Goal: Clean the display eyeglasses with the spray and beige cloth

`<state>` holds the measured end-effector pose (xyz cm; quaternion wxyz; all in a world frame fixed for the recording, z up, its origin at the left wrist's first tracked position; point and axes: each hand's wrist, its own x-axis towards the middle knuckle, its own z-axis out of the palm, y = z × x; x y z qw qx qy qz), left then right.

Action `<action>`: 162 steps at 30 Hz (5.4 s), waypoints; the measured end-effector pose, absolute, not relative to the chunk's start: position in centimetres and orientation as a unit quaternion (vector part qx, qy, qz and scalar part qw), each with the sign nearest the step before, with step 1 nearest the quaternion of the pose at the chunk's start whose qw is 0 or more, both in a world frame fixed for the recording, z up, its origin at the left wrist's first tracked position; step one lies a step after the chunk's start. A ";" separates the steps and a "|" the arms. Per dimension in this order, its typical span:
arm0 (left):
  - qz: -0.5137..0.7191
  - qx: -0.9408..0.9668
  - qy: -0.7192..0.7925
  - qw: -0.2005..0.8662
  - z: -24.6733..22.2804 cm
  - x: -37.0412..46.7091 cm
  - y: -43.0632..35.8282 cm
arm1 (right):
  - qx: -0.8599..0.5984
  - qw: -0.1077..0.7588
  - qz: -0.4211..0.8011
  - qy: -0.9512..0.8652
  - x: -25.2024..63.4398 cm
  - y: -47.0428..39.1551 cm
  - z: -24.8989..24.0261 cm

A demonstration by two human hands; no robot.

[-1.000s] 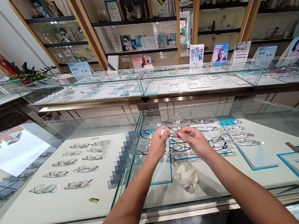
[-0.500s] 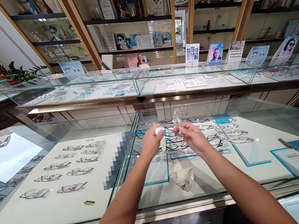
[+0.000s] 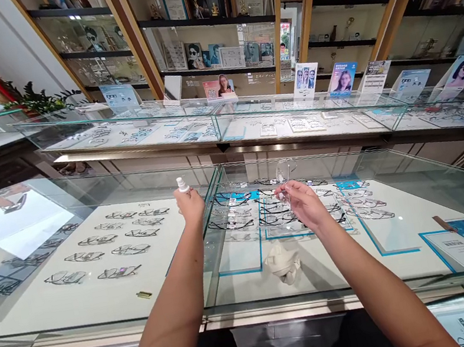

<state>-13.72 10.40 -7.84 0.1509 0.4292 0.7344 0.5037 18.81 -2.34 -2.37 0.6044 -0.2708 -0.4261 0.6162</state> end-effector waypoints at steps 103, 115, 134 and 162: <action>0.570 0.595 0.286 0.489 0.0 -0.6 -1.7 | -0.308 0.545 0.622 -0.471 17.1 -3.7 -1.9; 0.514 0.563 0.315 0.566 -0.2 0.0 -1.6 | -0.291 0.507 0.625 -0.518 17.2 -3.9 -2.2; 0.530 0.523 0.280 0.606 -0.3 0.7 -2.8 | -0.270 0.509 0.639 -0.509 15.8 -4.9 -2.4; 0.534 0.540 0.259 0.596 -0.9 0.0 -1.6 | -0.306 0.499 0.644 -0.493 15.7 -5.1 -2.6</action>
